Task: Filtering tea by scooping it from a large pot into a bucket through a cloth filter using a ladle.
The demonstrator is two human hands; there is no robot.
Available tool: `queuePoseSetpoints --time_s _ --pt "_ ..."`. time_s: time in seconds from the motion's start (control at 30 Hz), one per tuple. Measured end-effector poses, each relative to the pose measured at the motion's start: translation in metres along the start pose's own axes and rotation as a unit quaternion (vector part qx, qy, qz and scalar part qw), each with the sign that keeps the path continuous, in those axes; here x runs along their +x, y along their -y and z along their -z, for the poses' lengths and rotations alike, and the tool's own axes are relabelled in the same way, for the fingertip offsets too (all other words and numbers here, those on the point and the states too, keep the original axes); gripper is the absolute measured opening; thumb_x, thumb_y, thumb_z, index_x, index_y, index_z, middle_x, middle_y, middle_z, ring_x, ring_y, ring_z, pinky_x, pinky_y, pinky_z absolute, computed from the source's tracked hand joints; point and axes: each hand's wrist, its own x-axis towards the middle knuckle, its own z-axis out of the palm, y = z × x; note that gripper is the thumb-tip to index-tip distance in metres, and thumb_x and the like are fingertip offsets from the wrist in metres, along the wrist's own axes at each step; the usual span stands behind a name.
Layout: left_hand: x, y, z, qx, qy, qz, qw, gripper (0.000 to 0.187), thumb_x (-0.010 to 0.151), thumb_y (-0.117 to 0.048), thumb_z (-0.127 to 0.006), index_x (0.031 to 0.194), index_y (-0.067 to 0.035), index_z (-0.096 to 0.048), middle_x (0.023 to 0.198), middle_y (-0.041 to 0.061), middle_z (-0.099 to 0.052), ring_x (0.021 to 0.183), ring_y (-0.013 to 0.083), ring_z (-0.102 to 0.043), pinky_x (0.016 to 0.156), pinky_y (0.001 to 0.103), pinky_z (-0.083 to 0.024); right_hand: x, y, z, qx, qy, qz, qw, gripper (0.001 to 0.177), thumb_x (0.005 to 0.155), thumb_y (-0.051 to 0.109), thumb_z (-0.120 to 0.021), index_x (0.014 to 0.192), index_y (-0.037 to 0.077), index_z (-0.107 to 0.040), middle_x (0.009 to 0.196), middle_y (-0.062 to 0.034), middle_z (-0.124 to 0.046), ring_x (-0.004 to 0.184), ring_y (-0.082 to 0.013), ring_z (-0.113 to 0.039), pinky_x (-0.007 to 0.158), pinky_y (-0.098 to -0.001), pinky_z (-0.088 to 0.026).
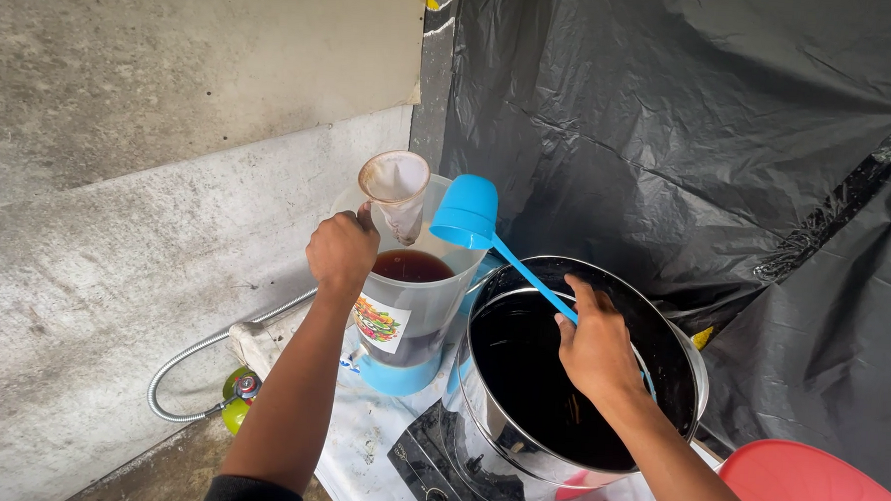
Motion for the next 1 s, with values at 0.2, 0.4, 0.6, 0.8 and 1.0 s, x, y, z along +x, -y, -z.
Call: queuePoseSetpoints --time_s 0.2,0.4,0.6,0.8,1.0 --pt "-0.001 0.001 0.0 0.008 -0.002 -0.003 1.0 0.063 0.129 -0.045 -0.051 0.117 0.001 -0.092 0.092 0.025 -0.087 0.098 0.046 -0.091 0.088 0.061 -0.073 0.001 -0.003 0.001 -0.001 -0.009 0.002 1.0 0.063 0.117 0.019 -0.069 0.178 0.014 -0.054 0.141 -0.0283 -0.074 0.132 -0.0494 -0.082 0.103 -0.059 -0.075" --pt "-0.006 -0.001 0.004 0.005 -0.002 -0.013 1.0 0.063 0.129 -0.045 -0.051 0.116 0.001 -0.092 0.091 0.026 -0.087 0.097 0.0449 -0.091 0.086 0.059 -0.073 0.002 -0.003 0.007 0.001 -0.007 -0.004 1.0 0.059 0.117 0.019 -0.068 0.175 0.013 -0.059 0.145 -0.0298 -0.074 0.136 -0.0483 -0.082 0.106 -0.0586 -0.074" --pt "-0.009 -0.005 0.009 0.007 0.0 -0.016 1.0 0.063 0.129 -0.045 -0.051 0.117 0.002 -0.092 0.091 0.025 -0.087 0.096 0.0447 -0.091 0.086 0.058 -0.073 0.005 -0.01 0.003 0.004 -0.008 -0.002 1.0 0.057 0.117 0.02 -0.068 0.174 0.012 -0.06 0.144 -0.0288 -0.074 0.136 -0.047 -0.082 0.104 -0.0566 -0.075" --pt "-0.008 -0.003 0.005 0.016 -0.002 -0.023 1.0 0.063 0.129 -0.044 -0.052 0.117 0.002 -0.092 0.09 0.025 -0.087 0.094 0.0443 -0.091 0.084 0.058 -0.073 0.002 -0.004 0.007 0.0 -0.011 0.001 1.0 0.058 0.117 0.017 -0.069 0.174 0.01 -0.061 0.144 -0.0309 -0.073 0.136 -0.0481 -0.082 0.106 -0.0581 -0.074" --pt "-0.007 -0.001 0.002 0.022 -0.002 -0.019 1.0 0.064 0.128 -0.047 -0.052 0.115 0.001 -0.092 0.09 0.025 -0.087 0.095 0.0451 -0.091 0.084 0.059 -0.072 0.001 -0.006 0.007 -0.004 -0.009 0.005 1.0 0.057 0.117 0.017 -0.07 0.173 0.011 -0.062 0.145 -0.0301 -0.073 0.136 -0.0476 -0.082 0.107 -0.0585 -0.074"
